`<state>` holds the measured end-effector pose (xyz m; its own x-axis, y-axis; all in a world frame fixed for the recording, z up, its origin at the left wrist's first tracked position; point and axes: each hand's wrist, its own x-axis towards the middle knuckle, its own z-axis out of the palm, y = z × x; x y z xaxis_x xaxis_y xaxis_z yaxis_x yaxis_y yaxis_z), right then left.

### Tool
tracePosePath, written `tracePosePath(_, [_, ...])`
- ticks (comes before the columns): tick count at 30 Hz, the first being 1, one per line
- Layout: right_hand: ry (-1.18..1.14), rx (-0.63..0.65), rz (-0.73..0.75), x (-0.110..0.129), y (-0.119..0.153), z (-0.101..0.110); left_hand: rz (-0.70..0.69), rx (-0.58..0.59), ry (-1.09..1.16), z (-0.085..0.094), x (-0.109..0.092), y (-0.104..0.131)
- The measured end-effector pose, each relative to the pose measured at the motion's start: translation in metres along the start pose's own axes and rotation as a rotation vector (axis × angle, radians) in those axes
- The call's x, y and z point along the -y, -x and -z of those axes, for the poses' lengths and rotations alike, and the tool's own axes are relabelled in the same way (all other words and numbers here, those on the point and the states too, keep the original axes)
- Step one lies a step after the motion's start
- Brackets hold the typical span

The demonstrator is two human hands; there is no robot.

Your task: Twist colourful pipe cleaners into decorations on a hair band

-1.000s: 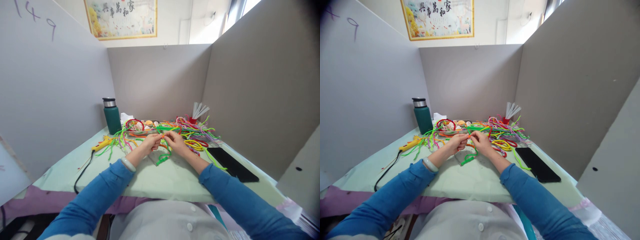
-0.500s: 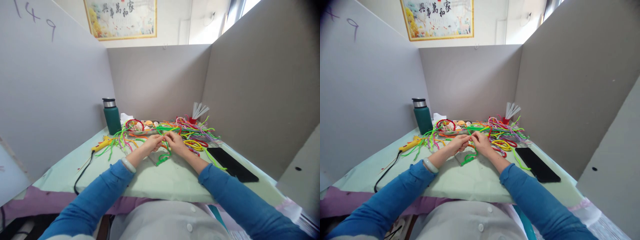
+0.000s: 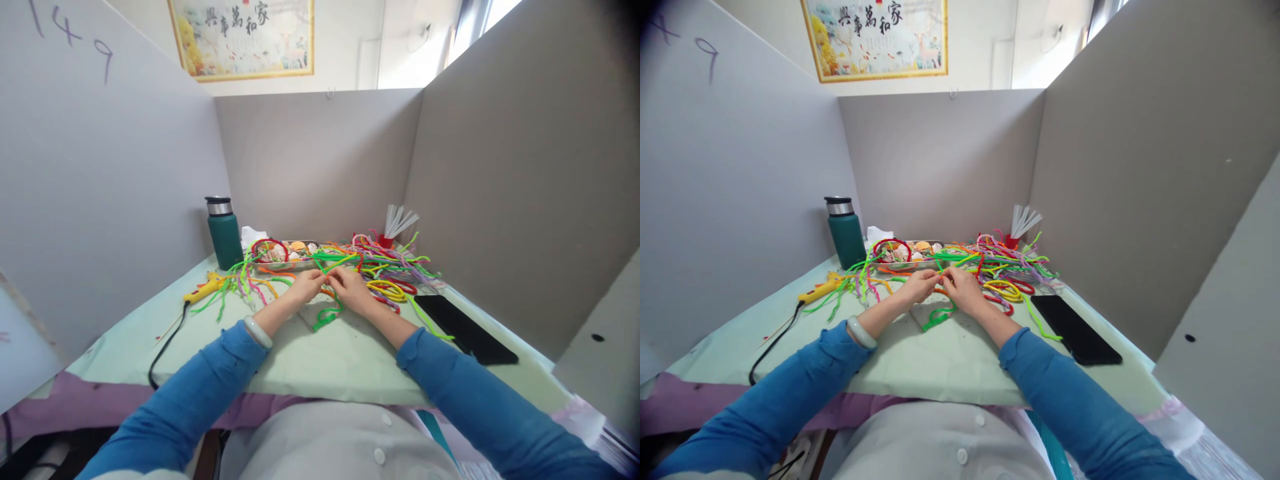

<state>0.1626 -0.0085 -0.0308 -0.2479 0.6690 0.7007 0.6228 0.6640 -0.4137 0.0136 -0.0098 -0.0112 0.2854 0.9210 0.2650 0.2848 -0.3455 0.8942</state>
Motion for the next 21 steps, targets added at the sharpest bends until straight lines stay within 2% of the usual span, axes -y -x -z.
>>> tracePosePath(6, [-0.045, -0.023, -0.019, -0.0013, -0.0009, -0.0002, 0.126, 0.082, 0.200, 0.0001, -0.0071, 0.0060])
tracePosePath(11, [-0.089, -0.048, -0.018, 0.0007, -0.0012, 0.0029, 0.158, 0.157, 0.354, 0.0033, -0.0067, 0.0066])
tracePosePath(16, [-0.099, -0.044, -0.011, 0.0038, -0.0001, 0.0031, 0.159, 0.117, 0.305, 0.0033, -0.0071, 0.0071])
tracePosePath(21, [-0.037, -0.027, -0.026, 0.0006, -0.0002, 0.0018, 0.100, 0.048, 0.121, 0.0003, -0.0070, 0.0073])
